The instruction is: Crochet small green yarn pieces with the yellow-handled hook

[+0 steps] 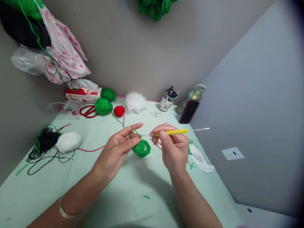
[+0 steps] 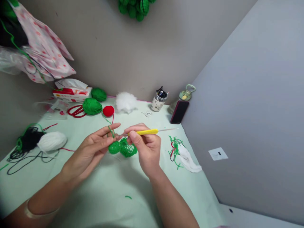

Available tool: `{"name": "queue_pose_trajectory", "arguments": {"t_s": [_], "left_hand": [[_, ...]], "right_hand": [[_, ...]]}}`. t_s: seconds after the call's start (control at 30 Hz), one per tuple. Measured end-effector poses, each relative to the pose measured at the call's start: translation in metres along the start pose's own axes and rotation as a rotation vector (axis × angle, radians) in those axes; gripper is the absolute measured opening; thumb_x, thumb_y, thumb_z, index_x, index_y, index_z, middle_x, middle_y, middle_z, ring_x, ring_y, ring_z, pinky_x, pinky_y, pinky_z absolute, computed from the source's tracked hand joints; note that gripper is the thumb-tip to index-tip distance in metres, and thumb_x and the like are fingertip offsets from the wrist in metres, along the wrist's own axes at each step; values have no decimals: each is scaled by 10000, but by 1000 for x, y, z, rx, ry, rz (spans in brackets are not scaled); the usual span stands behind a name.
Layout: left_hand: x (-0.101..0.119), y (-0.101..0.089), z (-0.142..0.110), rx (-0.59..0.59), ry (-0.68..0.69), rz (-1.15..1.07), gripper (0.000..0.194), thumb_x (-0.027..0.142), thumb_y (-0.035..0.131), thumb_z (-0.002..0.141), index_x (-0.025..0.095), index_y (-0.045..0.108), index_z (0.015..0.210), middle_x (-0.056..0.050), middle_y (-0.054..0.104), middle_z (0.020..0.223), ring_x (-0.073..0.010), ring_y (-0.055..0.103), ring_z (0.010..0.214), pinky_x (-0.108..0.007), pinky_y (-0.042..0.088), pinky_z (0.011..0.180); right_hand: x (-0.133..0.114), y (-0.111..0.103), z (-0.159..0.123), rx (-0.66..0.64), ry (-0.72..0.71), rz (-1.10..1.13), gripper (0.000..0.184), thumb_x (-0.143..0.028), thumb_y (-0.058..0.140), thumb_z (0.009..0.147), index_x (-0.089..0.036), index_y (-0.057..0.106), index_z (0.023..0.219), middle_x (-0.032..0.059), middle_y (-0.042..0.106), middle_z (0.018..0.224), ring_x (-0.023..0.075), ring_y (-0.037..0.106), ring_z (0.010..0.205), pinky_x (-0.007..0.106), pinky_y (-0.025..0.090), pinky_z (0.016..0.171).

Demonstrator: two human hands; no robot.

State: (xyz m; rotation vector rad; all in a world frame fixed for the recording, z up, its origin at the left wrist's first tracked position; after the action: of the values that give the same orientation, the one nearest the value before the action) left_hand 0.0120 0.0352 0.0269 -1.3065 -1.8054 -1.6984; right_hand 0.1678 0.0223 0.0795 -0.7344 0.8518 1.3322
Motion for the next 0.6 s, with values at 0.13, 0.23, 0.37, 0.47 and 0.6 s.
{"name": "queue_pose_trajectory", "arguments": {"t_s": [0.13,0.23,0.37,0.47,0.6], "left_hand": [[1,5,-2,-30,50,46,389,273,886,776,241,814,1157,-29,772,942,-188,671,950,-278,479,868],[-2,1,-2,20,39,81,369,310,871,804,261,814,1165,-15,769,966,-153,644,912,-241,462,817],[-6,-2,0,37,16,18,401,303,856,825,269,793,1219,0,745,893,-129,628,838,-222,460,772],[-6,-2,3,-1,-20,-67,378,255,850,820,233,804,1195,-21,754,896,-146,655,876,-235,484,826],[-2,-5,5,27,-28,-34,338,261,863,805,210,820,1137,-37,759,880,-177,678,909,-253,486,793]], "right_hand": [[1,13,-1,-103,23,-47,159,-326,664,987,-239,793,954,58,791,929,187,729,813,322,596,663],[-1,18,-6,-125,-63,-133,160,-240,618,1011,-246,779,1013,55,796,959,185,742,853,335,615,723],[-12,27,-20,-188,-416,-537,294,-130,598,994,-291,747,1190,78,783,1123,213,726,964,378,621,811],[-14,25,-21,-211,-472,-590,315,-125,578,998,-296,746,1201,78,785,1109,217,725,959,375,625,793],[-5,2,-3,-41,-120,-186,144,-217,649,985,-243,790,976,46,760,864,180,696,728,332,596,628]]}}
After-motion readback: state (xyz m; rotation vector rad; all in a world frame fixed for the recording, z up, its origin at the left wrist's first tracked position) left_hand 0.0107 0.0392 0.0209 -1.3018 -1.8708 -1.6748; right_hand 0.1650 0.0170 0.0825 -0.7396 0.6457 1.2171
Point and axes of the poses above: each hand's wrist, its own z-axis towards the middle knuckle, its own y-axis out of the palm, x = y × z, the point moved 6 cm from there along z, towards the middle knuckle
